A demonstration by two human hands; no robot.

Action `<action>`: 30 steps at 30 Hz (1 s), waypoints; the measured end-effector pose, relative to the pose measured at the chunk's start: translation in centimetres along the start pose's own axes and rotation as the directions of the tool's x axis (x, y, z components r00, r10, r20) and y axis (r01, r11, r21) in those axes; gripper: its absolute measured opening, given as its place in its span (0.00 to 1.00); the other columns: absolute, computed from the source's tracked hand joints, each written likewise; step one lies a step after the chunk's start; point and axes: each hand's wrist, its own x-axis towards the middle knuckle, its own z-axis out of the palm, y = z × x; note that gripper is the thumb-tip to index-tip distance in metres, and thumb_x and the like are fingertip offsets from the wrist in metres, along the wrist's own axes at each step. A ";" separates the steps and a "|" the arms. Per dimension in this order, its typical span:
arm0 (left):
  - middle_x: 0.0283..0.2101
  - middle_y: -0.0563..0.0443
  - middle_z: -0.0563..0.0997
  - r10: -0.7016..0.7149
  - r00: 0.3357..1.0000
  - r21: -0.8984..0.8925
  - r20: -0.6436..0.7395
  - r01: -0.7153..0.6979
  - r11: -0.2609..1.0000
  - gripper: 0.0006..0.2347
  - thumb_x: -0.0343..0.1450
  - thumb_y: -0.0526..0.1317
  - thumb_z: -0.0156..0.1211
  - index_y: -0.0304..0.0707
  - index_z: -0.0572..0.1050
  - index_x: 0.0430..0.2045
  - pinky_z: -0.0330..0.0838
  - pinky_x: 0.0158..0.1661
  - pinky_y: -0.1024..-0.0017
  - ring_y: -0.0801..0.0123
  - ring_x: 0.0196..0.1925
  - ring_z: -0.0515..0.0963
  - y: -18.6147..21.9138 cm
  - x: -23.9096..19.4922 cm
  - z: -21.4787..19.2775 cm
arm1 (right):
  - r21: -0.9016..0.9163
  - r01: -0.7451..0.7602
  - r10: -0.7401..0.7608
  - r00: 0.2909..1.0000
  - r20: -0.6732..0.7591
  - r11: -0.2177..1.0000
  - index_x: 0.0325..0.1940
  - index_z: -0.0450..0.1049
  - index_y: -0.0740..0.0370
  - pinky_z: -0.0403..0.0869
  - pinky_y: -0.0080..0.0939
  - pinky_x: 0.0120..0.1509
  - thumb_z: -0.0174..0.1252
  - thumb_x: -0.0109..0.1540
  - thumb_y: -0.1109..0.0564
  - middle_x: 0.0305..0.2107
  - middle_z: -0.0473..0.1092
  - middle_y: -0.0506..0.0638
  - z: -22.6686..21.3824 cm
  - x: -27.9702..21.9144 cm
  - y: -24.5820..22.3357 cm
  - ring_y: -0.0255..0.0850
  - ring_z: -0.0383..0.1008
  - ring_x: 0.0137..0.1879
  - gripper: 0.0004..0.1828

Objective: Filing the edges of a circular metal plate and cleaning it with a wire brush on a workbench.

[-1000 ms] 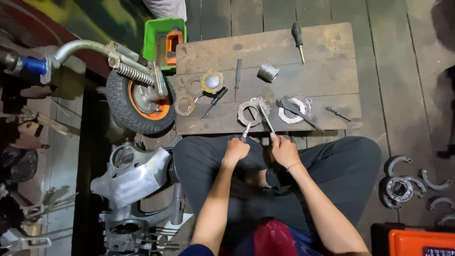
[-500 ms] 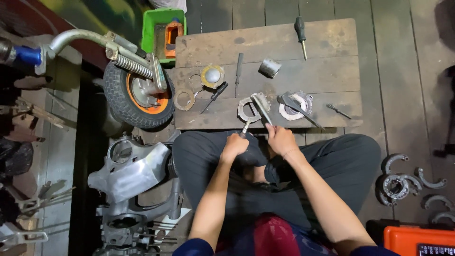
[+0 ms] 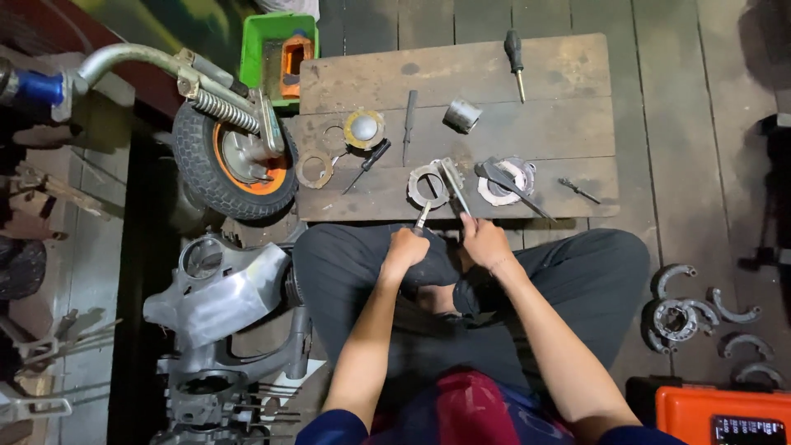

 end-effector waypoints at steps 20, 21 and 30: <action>0.43 0.29 0.83 0.296 0.954 -0.023 -0.037 -0.297 0.955 0.16 0.71 0.44 0.58 0.29 0.77 0.46 0.77 0.50 0.52 0.42 0.51 0.83 -0.8 -6.9 0.6 | 0.847 0.155 0.068 0.973 -0.219 0.508 0.30 0.70 0.65 0.80 0.46 0.42 0.73 0.59 0.57 0.29 0.75 0.57 -0.8 -0.7 1.2 0.44 0.79 0.37 0.17; 0.47 0.27 0.82 0.310 0.951 -0.017 -0.010 -0.310 0.951 0.21 0.71 0.46 0.58 0.26 0.75 0.53 0.76 0.53 0.51 0.42 0.54 0.82 -0.6 -7.6 0.4 | 0.930 0.157 0.072 0.979 -0.191 0.332 0.30 0.66 0.67 0.84 0.55 0.43 0.71 0.59 0.65 0.34 0.76 0.61 -1.5 -1.8 -1.0 0.50 0.81 0.39 0.16; 0.51 0.26 0.80 0.331 0.944 -0.056 0.002 -0.330 0.942 0.24 0.74 0.49 0.55 0.24 0.72 0.56 0.73 0.55 0.47 0.39 0.58 0.79 -0.5 -8.3 0.4 | 0.773 0.215 0.108 0.933 -0.343 0.596 0.34 0.71 0.63 0.77 0.37 0.22 0.71 0.58 0.64 0.27 0.75 0.54 -3.8 -1.8 -1.3 0.42 0.79 0.29 0.12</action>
